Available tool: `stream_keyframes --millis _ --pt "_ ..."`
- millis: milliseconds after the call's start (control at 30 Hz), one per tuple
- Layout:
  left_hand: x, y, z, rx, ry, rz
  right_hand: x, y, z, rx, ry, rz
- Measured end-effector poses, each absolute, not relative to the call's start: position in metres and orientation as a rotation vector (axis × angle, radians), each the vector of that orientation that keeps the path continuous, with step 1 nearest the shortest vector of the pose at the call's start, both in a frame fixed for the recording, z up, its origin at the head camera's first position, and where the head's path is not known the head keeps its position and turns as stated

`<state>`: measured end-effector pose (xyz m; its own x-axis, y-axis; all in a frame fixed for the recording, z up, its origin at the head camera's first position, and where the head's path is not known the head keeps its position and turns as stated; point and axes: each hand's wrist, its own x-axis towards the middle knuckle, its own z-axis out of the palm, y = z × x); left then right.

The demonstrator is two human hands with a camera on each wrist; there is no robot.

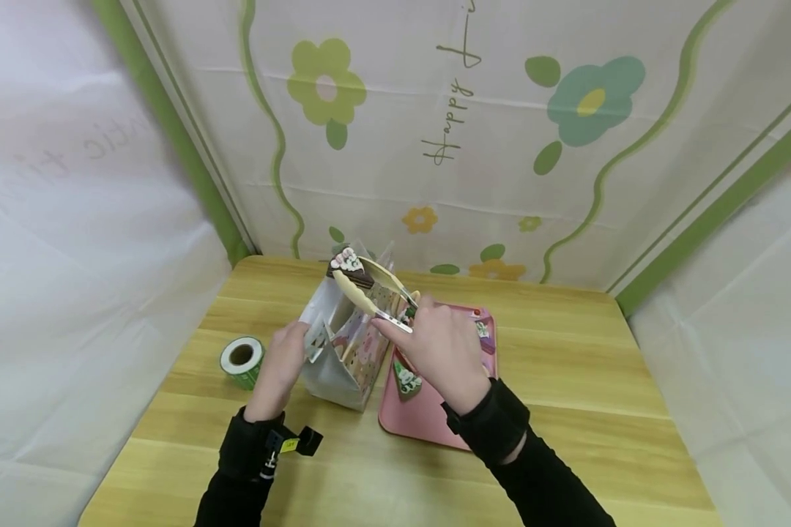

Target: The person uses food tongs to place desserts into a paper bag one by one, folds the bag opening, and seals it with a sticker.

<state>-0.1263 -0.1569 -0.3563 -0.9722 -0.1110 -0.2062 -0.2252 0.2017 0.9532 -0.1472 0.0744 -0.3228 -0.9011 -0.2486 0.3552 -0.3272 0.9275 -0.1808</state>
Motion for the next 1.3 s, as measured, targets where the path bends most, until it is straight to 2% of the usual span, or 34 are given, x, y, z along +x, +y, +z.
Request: stream_keyframes --millis 300,767,1033,1300 --pt "-0.125 -0.159 -0.362 -0.392 2.296 1.993 -0.142 0.089 -0.309 0.367 -2.786 0.178" --pt "-0.123 -0.156 -0.359 -0.375 2.336 2.019 -0.137 0.092 -0.304 0.355 -2.812 0.247" --pt "-0.125 -0.158 -0.360 -0.391 2.420 2.004 -0.135 0.096 -0.309 0.320 -2.865 0.393" --pt "-0.125 -0.156 -0.362 -0.359 2.425 1.953 -0.136 0.114 -0.318 0.158 -2.854 0.709"
